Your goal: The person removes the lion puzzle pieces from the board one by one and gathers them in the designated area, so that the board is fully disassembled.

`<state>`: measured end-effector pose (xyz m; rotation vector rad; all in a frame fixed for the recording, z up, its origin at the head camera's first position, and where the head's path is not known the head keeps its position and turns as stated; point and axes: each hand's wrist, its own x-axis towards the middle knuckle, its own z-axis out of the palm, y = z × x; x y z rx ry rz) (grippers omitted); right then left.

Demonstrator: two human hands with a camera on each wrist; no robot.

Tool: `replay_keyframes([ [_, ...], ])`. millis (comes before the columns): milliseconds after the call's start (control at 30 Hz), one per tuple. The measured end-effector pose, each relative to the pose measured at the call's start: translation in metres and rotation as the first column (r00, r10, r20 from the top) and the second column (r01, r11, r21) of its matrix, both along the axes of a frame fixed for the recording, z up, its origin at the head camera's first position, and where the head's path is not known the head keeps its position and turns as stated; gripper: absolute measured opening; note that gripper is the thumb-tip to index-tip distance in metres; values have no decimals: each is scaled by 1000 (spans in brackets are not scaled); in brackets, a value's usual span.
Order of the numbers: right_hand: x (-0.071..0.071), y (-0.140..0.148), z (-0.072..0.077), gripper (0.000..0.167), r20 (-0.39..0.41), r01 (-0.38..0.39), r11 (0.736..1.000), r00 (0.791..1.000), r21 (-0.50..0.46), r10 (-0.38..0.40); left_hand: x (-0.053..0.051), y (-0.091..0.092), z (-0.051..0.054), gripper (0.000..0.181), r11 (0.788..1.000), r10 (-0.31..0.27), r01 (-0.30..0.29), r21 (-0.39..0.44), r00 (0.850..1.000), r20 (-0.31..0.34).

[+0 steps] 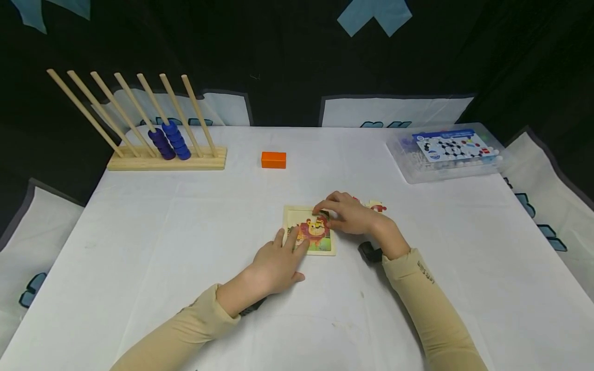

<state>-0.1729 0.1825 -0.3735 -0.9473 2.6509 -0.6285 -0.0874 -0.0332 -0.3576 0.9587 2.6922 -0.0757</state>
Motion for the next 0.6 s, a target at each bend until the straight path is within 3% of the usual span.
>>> replay_keyframes([
  [367,-2,-1,0,33,-5,-13,998,1000,-55,13,1,0,-1,67,1000,-9,9,-8,1000,-13],
  [600,-3,-4,2,32,-12,-3,1000,1000,-26,3,-1,0,-3,68,1000,3,-3,6,1000,16],
])
